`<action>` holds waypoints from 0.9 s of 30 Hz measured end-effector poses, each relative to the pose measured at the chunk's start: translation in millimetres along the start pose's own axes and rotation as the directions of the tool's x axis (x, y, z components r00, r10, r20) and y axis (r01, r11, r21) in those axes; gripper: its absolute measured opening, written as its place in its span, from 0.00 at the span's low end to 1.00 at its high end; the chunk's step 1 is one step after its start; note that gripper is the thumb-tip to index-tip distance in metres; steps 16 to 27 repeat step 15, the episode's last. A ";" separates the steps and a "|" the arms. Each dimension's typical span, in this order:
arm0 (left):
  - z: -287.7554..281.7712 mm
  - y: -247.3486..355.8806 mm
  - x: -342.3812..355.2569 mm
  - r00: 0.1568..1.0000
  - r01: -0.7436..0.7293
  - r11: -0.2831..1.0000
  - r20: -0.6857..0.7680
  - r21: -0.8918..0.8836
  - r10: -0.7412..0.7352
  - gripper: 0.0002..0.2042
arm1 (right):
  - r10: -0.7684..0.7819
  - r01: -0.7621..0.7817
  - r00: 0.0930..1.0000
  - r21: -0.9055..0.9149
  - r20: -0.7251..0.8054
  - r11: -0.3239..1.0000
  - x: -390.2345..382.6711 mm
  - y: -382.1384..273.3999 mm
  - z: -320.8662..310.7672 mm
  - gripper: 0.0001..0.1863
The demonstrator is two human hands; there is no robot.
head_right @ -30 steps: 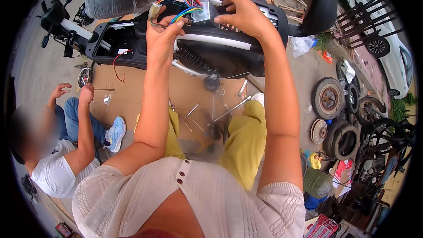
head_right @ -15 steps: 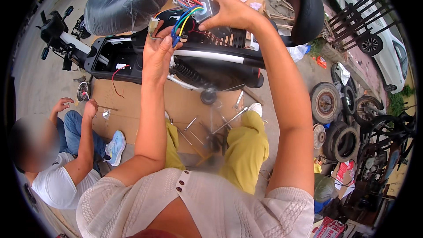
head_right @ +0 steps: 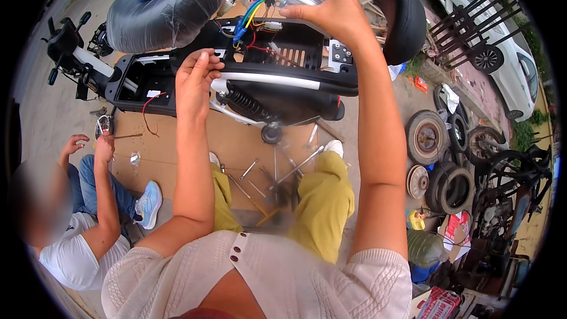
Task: The person strips and twists wires on a scooter, then uses pliers to crimp connectors. They wrap the connections with blue electrical tape and connect white plastic connectors to the wiring harness.
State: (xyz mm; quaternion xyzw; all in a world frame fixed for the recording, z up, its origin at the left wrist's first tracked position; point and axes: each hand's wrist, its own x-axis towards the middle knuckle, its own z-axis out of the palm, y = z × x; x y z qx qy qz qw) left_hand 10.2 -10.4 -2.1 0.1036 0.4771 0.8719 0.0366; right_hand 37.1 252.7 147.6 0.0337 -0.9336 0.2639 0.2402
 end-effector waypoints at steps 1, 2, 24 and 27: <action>0.6 0.1 -0.5 0.999 0.014 1.000 0.032 0.008 -0.014 0.11 | -0.001 0.001 0.999 0.012 -0.042 1.000 -2.9 -0.6 -1.4 0.46; 0.4 -0.3 0.1 0.999 0.027 0.999 0.044 0.018 -0.027 0.11 | -0.034 0.031 0.996 -0.038 -0.084 0.999 -3.0 0.9 -1.7 0.46; -3.1 -0.9 -0.2 0.995 0.068 0.998 0.072 -0.014 -0.067 0.12 | 0.168 -0.198 0.974 0.204 0.153 0.959 -8.0 22.3 20.8 0.47; -3.1 -0.9 -0.2 0.995 0.068 0.998 0.072 -0.014 -0.067 0.12 | 0.168 -0.198 0.974 0.204 0.153 0.959 -8.0 22.3 20.8 0.47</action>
